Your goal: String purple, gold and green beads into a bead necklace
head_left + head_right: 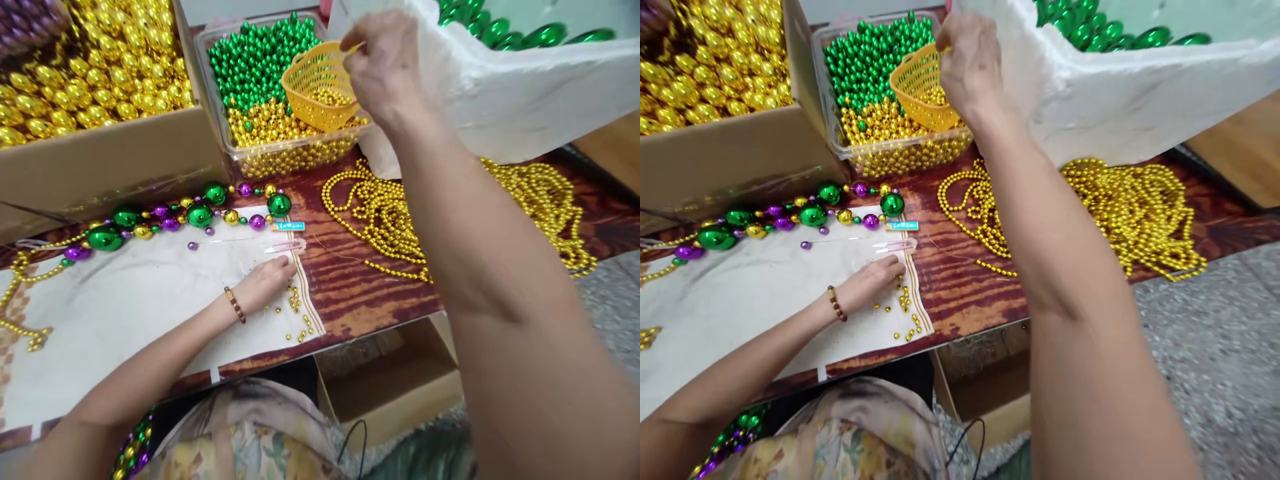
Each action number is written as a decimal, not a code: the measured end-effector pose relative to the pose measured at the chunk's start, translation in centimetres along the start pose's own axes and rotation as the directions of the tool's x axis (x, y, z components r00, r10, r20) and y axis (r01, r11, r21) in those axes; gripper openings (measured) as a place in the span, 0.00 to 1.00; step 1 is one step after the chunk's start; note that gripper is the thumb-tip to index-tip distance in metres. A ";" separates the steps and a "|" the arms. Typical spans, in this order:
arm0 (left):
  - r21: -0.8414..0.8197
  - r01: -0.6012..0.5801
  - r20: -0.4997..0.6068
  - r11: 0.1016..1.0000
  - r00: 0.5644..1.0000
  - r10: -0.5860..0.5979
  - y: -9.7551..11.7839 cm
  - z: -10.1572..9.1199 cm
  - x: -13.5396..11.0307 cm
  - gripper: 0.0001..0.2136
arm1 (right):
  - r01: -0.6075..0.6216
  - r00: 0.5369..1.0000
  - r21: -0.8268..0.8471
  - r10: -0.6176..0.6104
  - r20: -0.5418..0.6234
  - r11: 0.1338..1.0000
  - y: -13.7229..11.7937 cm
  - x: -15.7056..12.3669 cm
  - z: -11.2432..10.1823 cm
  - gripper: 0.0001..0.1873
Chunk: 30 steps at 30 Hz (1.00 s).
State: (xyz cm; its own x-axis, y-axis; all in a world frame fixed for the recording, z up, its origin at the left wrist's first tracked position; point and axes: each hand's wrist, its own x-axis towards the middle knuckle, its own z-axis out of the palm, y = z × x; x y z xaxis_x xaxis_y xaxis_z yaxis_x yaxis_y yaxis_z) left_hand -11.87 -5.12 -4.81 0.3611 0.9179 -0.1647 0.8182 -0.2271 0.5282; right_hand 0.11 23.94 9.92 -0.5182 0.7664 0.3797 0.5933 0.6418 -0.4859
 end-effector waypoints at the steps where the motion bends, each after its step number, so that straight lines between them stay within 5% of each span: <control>1: -0.090 0.009 -0.050 0.996 0.999 -0.013 -0.2 -0.1 -0.1 0.07 | 0.028 0.997 -0.052 -0.031 -0.068 0.998 -1.1 -1.9 -0.5 0.17; 2: -0.209 0.025 -0.097 0.978 0.994 -0.046 -0.4 -0.2 -0.2 0.05 | 0.080 0.996 -0.071 -0.083 -0.042 0.994 -2.2 -4.2 -0.7 0.16; 4: -0.534 0.078 -0.114 0.842 0.980 -0.163 -0.7 -0.7 -0.7 0.02 | 0.136 0.974 -0.032 -0.128 0.189 0.990 -4.1 -10.0 -0.1 0.12; 6: -0.843 0.139 -0.016 0.520 0.959 -0.283 -0.7 -1.2 -1.4 0.04 | 0.163 0.904 0.032 -0.162 0.397 0.986 -5.2 -16.4 1.8 0.05; 7: -0.933 0.156 0.046 0.324 0.945 -0.324 -0.7 -1.4 -1.9 0.06 | 0.133 0.832 0.105 -0.169 0.528 0.986 -5.5 -19.4 3.0 0.05; 9: -0.988 0.157 0.142 0.009 0.916 -0.376 -0.5 -1.6 -2.9 0.10 | 0.019 0.769 0.135 -0.101 0.631 0.991 -5.7 -24.4 5.4 0.02; 12: -0.970 0.188 0.236 -0.155 0.882 -0.409 -0.3 -1.4 -4.4 0.11 | -0.052 0.738 0.016 0.027 0.675 0.999 -6.3 -28.3 7.9 0.14; 15: -0.950 0.311 0.272 0.024 0.864 -0.423 0.1 -0.9 -5.4 0.08 | -0.003 0.689 -0.092 0.069 0.722 0.996 -7.0 -28.6 8.5 0.20; 17: -0.866 0.356 0.179 0.351 0.876 -0.448 0.4 -0.3 -6.1 0.07 | 0.027 0.668 -0.110 0.064 0.742 0.994 -7.3 -28.2 8.4 0.14; 19: -0.613 0.323 0.012 0.721 0.916 -0.400 0.9 0.3 -6.7 0.06 | 0.027 0.665 -0.109 0.064 0.744 0.994 -7.3 -27.9 8.3 0.10; 21: -0.262 0.249 -0.067 0.933 0.959 -0.275 1.6 0.9 -7.1 0.07 | 0.024 0.670 -0.100 0.059 0.740 0.995 -7.1 -27.9 8.3 0.09; 25: 0.180 0.152 0.060 0.972 0.985 -0.165 2.5 1.7 -7.1 0.09 | 0.048 0.659 -0.124 0.061 0.750 0.991 -7.3 -28.0 8.2 0.09; 30: 0.270 0.076 0.125 0.960 0.986 -0.113 2.4 1.9 -6.3 0.10 | 0.060 0.633 -0.228 0.139 0.761 0.972 -7.9 -27.6 8.3 0.11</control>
State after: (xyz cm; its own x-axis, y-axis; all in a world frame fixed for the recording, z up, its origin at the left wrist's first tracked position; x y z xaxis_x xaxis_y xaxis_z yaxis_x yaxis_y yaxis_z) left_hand -11.33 -12.10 -4.09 0.3190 0.8898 -0.3263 0.9336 -0.2359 0.2696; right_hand 4.59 -2.56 -3.26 -0.7144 0.5547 -0.4265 0.6859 0.6758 -0.2700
